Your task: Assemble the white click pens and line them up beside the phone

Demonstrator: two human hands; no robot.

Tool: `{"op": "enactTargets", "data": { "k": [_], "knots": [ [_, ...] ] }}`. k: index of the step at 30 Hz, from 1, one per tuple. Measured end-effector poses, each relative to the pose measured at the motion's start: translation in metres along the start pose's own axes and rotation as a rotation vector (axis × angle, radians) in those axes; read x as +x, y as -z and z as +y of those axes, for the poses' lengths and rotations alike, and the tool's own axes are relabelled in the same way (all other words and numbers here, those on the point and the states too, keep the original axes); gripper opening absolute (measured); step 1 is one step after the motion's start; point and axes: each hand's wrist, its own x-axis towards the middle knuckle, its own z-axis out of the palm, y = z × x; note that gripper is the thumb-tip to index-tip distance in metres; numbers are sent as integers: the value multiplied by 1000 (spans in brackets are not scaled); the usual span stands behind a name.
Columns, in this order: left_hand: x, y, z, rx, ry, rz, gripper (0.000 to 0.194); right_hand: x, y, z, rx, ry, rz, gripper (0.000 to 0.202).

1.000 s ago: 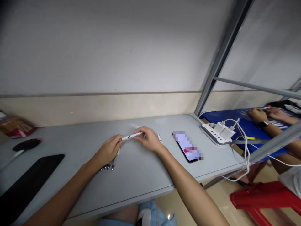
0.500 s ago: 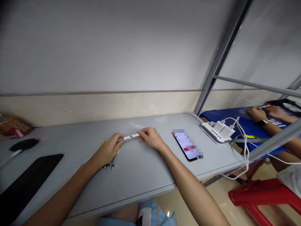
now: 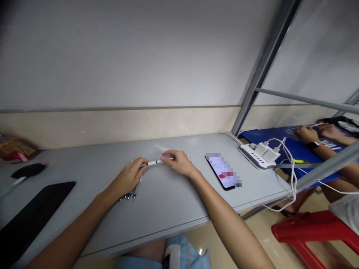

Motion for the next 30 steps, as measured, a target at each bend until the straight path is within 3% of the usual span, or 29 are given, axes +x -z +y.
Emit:
{"op": "enactTargets", "data": {
  "k": [5, 11, 21, 25, 30],
  "knots": [
    [1, -1, -3, 22, -48, -7, 22, -1, 0, -1, -117, 53, 1, 11],
    [0, -2, -8, 107, -45, -4, 32, 0, 1, 2, -312, 177, 87, 19],
    [-1, 1, -13, 141, 1, 3, 34, -1, 17, 11, -572, 54, 219, 27],
    [0, 1, -14, 155, 1, 3, 33, -1, 21, 12, -586, 15, 249, 26],
    [0, 1, -11, 183, 15, -29, 31, -1, 18, 11, -515, 124, 203, 24]
  ]
}}
